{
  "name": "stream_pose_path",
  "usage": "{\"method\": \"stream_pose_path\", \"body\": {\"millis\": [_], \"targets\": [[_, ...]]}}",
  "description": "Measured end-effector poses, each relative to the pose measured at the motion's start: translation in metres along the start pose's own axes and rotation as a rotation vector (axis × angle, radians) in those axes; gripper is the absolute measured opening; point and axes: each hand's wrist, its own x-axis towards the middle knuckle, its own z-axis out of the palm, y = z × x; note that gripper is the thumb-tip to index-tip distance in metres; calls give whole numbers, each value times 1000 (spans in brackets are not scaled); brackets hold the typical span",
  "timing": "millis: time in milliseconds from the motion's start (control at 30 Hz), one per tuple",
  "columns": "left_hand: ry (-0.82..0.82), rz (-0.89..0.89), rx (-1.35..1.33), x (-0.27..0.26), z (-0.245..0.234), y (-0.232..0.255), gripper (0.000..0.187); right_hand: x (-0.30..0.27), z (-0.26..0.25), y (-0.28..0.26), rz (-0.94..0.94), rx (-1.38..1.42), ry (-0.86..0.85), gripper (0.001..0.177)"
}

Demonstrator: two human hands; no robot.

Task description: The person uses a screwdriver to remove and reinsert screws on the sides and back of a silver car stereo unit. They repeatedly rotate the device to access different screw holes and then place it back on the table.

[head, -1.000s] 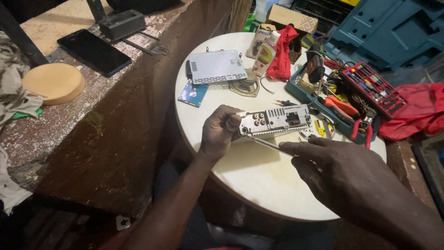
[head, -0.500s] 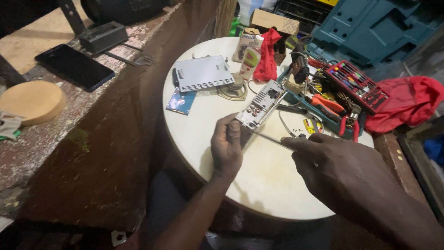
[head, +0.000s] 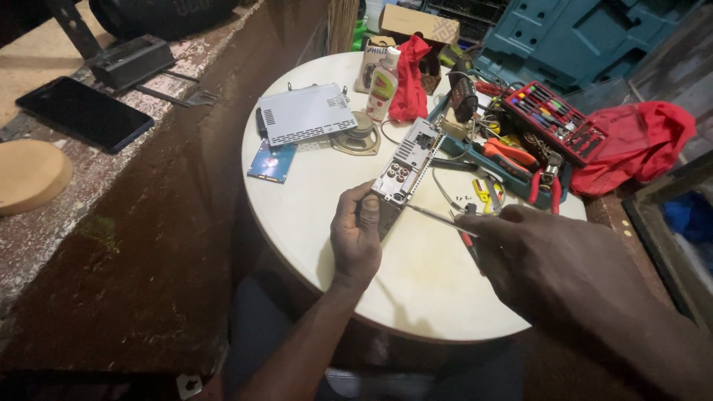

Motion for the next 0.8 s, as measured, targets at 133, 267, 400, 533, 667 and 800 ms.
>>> {"method": "stream_pose_path", "body": {"millis": [133,267,400,533,667,800], "targets": [[-22,-26,-26,0,-1,2,41,11,-10,10,-71,-76,-52,55],[-29,-2,-25,1,0,1,40,22,-42,8,-90,-129,-119,46],[-51,7,-19,0,0,2,40,37,-89,-9,-79,-150,-299,36],[-72,8,-8,1,0,5,42,63,-107,-14,-325,-373,-212,34],[-21,-54,-15,5,-1,4,36,68,-110,-15,-260,-179,-280,42],[-22,-100,-47,11,-3,7,43,77,-56,27,-495,138,-70,39]]}}
